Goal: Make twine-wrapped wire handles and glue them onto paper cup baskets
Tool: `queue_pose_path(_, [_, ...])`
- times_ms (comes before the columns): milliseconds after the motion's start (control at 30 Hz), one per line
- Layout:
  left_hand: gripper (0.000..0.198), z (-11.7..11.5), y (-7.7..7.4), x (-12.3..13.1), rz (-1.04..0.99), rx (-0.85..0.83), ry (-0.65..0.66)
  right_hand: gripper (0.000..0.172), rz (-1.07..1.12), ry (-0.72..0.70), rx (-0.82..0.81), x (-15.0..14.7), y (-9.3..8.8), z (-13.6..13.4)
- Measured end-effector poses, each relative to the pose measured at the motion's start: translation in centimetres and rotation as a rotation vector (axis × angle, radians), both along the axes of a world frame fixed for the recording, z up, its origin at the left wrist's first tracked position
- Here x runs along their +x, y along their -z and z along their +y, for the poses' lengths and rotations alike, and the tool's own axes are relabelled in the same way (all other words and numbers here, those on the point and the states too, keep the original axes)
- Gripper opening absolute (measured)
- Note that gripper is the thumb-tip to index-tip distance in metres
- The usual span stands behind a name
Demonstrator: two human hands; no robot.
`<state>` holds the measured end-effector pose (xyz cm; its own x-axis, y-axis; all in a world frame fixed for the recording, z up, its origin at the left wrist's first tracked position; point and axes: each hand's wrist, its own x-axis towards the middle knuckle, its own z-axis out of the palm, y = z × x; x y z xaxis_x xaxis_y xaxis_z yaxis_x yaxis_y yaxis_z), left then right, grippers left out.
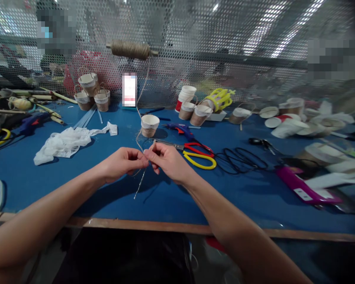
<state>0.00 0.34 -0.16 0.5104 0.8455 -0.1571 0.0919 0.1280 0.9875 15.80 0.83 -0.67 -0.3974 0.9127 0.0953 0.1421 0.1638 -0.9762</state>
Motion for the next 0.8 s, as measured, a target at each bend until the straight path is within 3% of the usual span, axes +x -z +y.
queue_pose_path(200, [0.018,0.22,-0.30,-0.36,-0.065,-0.069,0.046,0.023,0.071,-0.039,-0.055,0.12,-0.37,-0.04])
queue_pose_path(333, [0.016,0.36,-0.57,-0.66,0.034,0.063,0.090,0.024,0.061,-0.026,-0.072,0.13,-0.26,0.02])
queue_pose_path(567, [0.016,0.36,-0.33,-0.73,0.173,0.270,0.047,0.023,-0.020,-0.003,-0.029,0.16,0.10,0.20])
queue_pose_path(800, [0.016,0.13,-0.03,-0.26,0.184,0.315,-0.017,0.023,-0.018,0.016,-0.031,0.07,0.07,0.17])
